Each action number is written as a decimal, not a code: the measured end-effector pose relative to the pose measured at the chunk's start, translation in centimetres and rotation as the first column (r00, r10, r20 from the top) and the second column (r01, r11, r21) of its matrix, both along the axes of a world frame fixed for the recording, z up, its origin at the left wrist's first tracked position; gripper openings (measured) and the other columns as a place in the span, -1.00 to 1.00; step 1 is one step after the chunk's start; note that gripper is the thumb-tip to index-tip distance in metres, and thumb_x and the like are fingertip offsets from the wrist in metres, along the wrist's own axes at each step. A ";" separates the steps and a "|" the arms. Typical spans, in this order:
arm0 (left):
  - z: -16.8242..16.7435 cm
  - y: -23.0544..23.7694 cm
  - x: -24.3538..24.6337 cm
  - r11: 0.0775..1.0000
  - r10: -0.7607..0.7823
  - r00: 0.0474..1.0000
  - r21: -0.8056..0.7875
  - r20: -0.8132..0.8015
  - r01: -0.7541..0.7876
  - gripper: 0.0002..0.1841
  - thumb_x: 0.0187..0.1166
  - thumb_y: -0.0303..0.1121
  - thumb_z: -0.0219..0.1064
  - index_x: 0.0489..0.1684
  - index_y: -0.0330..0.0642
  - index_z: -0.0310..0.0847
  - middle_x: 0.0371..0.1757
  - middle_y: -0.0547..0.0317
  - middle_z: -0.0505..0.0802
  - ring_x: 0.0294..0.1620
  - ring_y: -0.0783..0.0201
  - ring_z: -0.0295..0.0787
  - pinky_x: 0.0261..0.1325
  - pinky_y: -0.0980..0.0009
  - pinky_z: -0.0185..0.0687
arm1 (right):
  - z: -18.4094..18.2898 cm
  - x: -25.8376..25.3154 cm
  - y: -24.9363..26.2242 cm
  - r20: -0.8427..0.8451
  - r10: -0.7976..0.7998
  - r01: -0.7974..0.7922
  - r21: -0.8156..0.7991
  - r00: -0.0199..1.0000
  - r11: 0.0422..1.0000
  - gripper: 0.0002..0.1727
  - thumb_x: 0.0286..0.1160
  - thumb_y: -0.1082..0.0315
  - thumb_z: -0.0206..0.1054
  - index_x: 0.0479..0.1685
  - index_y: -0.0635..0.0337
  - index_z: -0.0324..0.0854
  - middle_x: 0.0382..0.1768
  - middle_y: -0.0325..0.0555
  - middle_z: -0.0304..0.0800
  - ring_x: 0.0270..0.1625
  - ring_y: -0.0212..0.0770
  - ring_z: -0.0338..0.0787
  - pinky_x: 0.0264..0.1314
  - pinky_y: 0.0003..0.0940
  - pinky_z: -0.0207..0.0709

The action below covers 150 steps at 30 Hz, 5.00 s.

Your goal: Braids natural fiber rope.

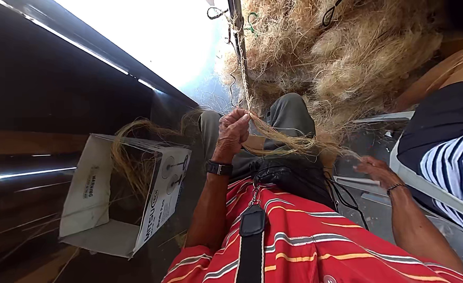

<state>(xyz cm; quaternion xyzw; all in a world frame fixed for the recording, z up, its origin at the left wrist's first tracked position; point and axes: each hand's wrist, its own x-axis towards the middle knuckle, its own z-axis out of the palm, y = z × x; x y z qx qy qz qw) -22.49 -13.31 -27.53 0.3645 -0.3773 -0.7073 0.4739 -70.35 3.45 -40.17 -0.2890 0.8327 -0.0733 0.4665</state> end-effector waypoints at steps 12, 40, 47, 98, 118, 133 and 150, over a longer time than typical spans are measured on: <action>-1.7 1.3 -0.7 0.995 0.031 0.906 -0.097 0.423 0.011 -0.87 0.74 -0.33 0.24 -0.17 -0.04 0.71 -0.66 0.23 0.55 -0.89 0.46 0.11 -0.85 0.59 0.06 | 15.3 19.1 -12.2 -0.380 0.421 -0.558 -0.679 0.824 0.477 -0.42 0.51 0.13 0.50 0.43 0.30 0.61 0.34 0.21 0.72 0.35 0.19 0.74 0.47 0.21 0.53; -3.8 1.8 -1.5 0.985 -0.003 0.999 0.172 0.032 -0.003 -0.87 0.74 -0.27 0.23 -0.23 0.05 0.64 -0.78 0.39 0.30 -0.89 0.55 -0.02 -0.83 0.65 -0.10 | 11.0 29.9 -17.9 0.694 0.247 0.257 -0.537 0.677 0.804 -0.90 0.38 0.58 0.32 -0.37 0.26 0.73 -0.71 -0.27 0.56 -0.81 -0.50 0.20 -0.81 -0.56 0.05; -4.5 2.1 -2.5 0.906 0.021 1.000 0.423 -0.018 -0.012 -0.84 0.71 -0.38 0.11 -0.23 0.03 0.60 -0.65 0.38 0.58 -0.85 0.58 0.22 -0.82 0.68 0.15 | 10.2 29.8 -18.2 0.677 0.314 0.201 -0.568 0.666 0.798 -0.89 0.46 0.57 0.29 -0.33 0.26 0.71 -0.64 -0.30 0.56 -0.74 -0.51 0.22 -0.72 -0.57 0.06; 0.9 -0.7 -2.7 0.827 0.278 0.331 -0.400 0.902 0.395 -0.88 0.54 -0.41 0.31 -0.35 -0.20 0.71 -0.39 0.01 0.78 -0.26 0.00 0.75 -0.09 -0.04 0.58 | 9.9 27.7 -19.0 -0.148 0.623 -0.446 -0.821 0.768 0.355 -0.88 0.50 0.49 0.28 -0.28 0.25 0.74 -0.36 -0.01 0.81 -0.28 -0.07 0.81 -0.15 0.01 0.63; 0.3 -3.0 -2.5 0.952 -0.075 0.887 0.297 0.455 -0.072 -0.88 0.51 -0.62 0.27 -0.43 -0.27 0.61 -0.51 0.16 0.83 -0.66 0.47 0.63 -0.55 0.58 0.54 | 10.7 27.9 -20.0 -0.264 0.715 -0.553 -0.808 0.648 0.202 -0.87 0.48 0.47 0.28 -0.29 0.22 0.75 -0.34 0.02 0.84 -0.26 0.04 0.85 -0.21 0.14 0.62; -0.2 -2.6 -1.2 0.957 -0.060 0.899 0.280 0.434 -0.072 -0.88 0.31 -0.63 0.30 -0.36 -0.22 0.67 -0.38 0.19 0.78 -0.65 0.45 0.50 -0.57 0.53 0.49 | 10.8 28.0 -20.1 -0.323 0.714 -0.614 -0.767 0.621 0.187 -0.86 0.48 0.44 0.27 -0.30 0.19 0.74 -0.38 0.01 0.82 -0.30 0.08 0.83 -0.27 0.17 0.58; -0.1 -1.3 -0.3 0.870 -0.050 0.997 0.493 0.066 0.011 -0.81 0.59 -0.41 0.11 -0.35 -0.12 0.65 -0.25 0.15 0.85 -0.68 0.51 0.43 -0.61 0.60 0.36 | 10.3 28.1 -19.9 -0.325 0.697 -0.601 -0.776 0.640 0.190 -0.87 0.48 0.44 0.27 -0.31 0.20 0.74 -0.41 0.01 0.81 -0.33 0.07 0.82 -0.31 0.15 0.57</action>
